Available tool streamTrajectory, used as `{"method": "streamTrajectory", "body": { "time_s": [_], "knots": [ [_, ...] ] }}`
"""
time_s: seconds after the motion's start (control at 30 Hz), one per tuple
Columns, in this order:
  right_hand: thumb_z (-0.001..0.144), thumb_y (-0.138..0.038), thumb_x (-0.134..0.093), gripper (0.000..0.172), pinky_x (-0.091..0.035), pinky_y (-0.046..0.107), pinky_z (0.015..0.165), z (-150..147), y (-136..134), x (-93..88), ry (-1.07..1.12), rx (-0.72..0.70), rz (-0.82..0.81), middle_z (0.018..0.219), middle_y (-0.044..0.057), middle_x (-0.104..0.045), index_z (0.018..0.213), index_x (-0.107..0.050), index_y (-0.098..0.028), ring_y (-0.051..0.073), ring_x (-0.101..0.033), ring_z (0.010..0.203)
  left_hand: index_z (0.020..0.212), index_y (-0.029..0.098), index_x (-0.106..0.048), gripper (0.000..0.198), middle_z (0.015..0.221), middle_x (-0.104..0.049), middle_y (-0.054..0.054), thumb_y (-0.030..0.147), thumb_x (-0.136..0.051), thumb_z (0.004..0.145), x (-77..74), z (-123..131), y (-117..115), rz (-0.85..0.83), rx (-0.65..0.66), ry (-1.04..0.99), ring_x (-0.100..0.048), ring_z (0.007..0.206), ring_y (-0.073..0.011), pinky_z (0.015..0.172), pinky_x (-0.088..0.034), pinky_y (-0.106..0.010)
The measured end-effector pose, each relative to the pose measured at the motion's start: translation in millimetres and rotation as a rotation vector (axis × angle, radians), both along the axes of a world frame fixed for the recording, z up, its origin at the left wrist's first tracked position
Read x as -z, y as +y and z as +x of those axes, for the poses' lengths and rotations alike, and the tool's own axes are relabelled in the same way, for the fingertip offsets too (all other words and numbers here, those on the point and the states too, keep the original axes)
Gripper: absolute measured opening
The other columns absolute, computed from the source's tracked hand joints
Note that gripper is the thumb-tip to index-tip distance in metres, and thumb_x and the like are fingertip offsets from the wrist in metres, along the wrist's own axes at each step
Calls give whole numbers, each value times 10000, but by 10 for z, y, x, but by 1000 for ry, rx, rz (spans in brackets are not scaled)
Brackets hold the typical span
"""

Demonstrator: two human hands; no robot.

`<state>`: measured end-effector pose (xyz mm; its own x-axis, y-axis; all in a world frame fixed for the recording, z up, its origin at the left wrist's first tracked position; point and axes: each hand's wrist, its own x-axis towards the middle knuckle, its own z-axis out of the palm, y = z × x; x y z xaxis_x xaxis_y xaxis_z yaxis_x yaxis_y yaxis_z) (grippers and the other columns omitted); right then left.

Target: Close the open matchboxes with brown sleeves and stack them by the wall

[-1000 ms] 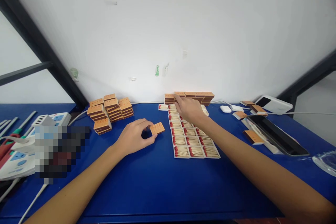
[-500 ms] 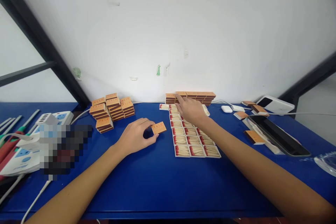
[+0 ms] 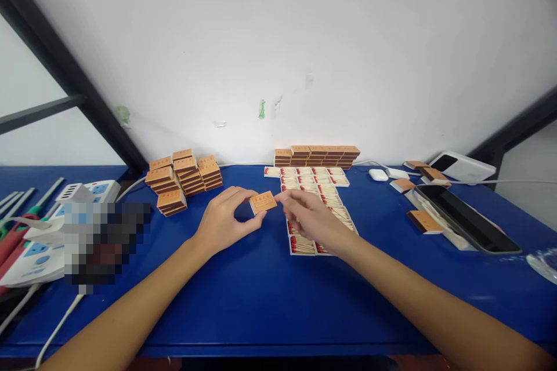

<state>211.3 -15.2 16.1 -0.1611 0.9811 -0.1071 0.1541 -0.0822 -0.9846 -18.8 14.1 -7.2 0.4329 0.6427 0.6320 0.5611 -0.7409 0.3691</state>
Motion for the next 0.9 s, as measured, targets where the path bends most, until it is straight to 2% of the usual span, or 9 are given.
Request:
{"method": "streamTrajectory", "body": {
  "time_s": [0.07,0.2,0.3,0.37,0.53,0.63,0.73,0.77,0.9],
  "knots": [
    [935,-635,-637,408,-288,236,437,-31,-26,-3,18,-8,-20,703,-39,-524,925,-618,-229,101,-416,521,1165,204,-717,261,1048,-780,-71,347,-724,948,-7,11,-6,7,1,-21,-722,961,-224,887,-591,-377],
    [913,-593,-692,373,-291,204,386,-22,-21,6,86,146,-47,729,-46,-539,1021,-619,-244,98,-448,527,1198,220,-727,311,1020,-784,-46,361,-777,926,-3,38,-22,-8,4,-90,-706,889,-199,818,-590,-347],
    [878,-590,-745,411,-440,216,392,-33,-44,14,106,28,-33,870,14,-642,1046,-624,-235,149,-613,678,1179,225,-744,331,1028,-791,-41,378,-817,895,-5,66,-51,-81,8,-169,-702,846,-187,787,-593,-334],
    [855,-584,-778,442,-514,242,414,-52,-64,19,136,-21,-20,933,48,-691,1049,-610,-224,175,-667,734,1179,234,-752,349,1025,-792,-38,389,-834,878,-5,79,-67,-109,11,-196,-702,823,-182,766,-596,-329],
    [853,-587,-788,491,-513,240,413,-51,-58,48,151,51,31,905,52,-738,1088,-554,-224,154,-659,627,1213,249,-748,385,1026,-792,-33,348,-856,856,16,91,-71,-121,19,-177,-724,882,-192,793,-599,-332],
    [853,-638,-767,540,-510,251,396,-37,-50,83,123,80,113,917,42,-721,1125,-528,-237,169,-663,634,1205,242,-739,368,1084,-798,-32,309,-840,858,7,108,-77,-181,12,-210,-741,935,-200,838,-601,-343],
    [879,-668,-726,558,-520,250,404,-39,-63,92,133,195,207,1022,43,-684,1191,-505,-261,170,-672,690,1177,235,-738,342,1094,-803,-21,295,-833,853,-26,130,-100,-227,-10,-259,-748,941,-197,851,-604,-338],
    [895,-673,-705,535,-537,253,423,-42,-70,87,141,183,210,1068,51,-671,1186,-520,-264,175,-679,736,1171,234,-737,339,1096,-804,-19,294,-833,852,-38,137,-109,-237,-16,-277,-749,944,-195,857,-606,-337],
    [935,-669,-656,454,-599,278,501,-33,-70,53,165,-32,134,1150,81,-651,1078,-621,-240,210,-688,905,1169,228,-740,341,1119,-802,-19,273,-837,845,-63,151,-127,-281,-1,-325,-753,985,-193,928,-605,-340]
  ]
}}
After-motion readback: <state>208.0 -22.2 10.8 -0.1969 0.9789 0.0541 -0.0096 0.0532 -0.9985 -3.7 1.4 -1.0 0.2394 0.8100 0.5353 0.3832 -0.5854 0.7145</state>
